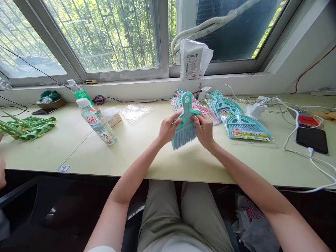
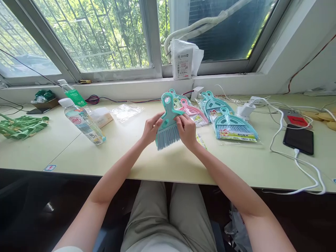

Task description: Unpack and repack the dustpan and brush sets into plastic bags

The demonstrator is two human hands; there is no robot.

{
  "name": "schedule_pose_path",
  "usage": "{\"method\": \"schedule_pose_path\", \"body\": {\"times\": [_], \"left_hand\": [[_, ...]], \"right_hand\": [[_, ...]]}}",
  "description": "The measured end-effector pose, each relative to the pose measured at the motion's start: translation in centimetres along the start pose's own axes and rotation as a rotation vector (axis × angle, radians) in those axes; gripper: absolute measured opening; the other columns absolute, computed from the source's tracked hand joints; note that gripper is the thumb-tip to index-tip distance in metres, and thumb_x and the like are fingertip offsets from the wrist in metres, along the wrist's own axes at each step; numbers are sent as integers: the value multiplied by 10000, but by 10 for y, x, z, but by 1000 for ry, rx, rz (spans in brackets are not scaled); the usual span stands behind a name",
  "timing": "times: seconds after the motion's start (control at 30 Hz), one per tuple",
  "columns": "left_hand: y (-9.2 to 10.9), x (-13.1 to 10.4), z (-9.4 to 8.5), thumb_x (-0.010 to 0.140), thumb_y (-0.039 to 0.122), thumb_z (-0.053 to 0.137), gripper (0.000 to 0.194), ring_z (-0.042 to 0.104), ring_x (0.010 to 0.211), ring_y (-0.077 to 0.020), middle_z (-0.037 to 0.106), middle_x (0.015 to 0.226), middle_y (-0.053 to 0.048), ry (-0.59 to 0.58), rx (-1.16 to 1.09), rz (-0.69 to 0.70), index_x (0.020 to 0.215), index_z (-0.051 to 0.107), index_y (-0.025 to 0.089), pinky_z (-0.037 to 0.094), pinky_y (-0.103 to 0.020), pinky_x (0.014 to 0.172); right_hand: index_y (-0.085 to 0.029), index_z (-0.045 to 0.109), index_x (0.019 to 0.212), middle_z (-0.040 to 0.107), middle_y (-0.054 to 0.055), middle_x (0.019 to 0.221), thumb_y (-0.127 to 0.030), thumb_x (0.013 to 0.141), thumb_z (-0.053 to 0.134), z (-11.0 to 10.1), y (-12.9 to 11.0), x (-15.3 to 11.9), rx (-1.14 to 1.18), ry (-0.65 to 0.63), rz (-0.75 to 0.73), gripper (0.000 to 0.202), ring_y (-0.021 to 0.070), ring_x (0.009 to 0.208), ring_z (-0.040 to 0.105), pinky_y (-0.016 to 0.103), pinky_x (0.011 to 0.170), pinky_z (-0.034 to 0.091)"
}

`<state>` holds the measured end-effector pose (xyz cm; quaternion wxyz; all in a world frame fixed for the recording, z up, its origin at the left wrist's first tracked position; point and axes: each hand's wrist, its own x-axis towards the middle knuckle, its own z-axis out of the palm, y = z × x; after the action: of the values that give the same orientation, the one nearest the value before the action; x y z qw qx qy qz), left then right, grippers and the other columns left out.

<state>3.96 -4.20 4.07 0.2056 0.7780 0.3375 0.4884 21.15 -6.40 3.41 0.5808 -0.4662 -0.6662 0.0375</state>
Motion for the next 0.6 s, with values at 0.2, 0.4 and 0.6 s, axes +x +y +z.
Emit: {"method": "schedule_pose_path", "body": {"times": [0.2, 0.4, 0.6], "left_hand": [[-56, 28, -39, 871, 632, 501, 504, 605, 797, -179, 685, 850, -38, 157, -290, -231, 1030, 688, 192, 452, -257, 692], [-133, 15, -114, 825, 529, 588, 385, 605, 844, -222, 638, 758, -50, -2, 175, -663, 794, 684, 157, 451, -299, 758], [-140, 4, -106, 845, 513, 538, 478, 396, 1345, -323, 524, 1312, -143, -147, 629, -667, 1214, 649, 229, 348, -420, 1075]], "right_hand": [[-223, 456, 445, 454, -1, 437, -572, 905, 393, -13, -14, 7, 408, -259, 221, 580, 125, 421, 394, 291, 491, 359], [-184, 584, 524, 592, 69, 562, -346, 903, 476, -21, 22, 16, -384, -262, 212, 426, 194, 622, 560, 316, 658, 398], [-171, 726, 988, 706, 154, 1011, -247, 918, 481, -20, 57, 16, -871, -556, 249, 266, 268, 912, 634, 337, 713, 415]]}}
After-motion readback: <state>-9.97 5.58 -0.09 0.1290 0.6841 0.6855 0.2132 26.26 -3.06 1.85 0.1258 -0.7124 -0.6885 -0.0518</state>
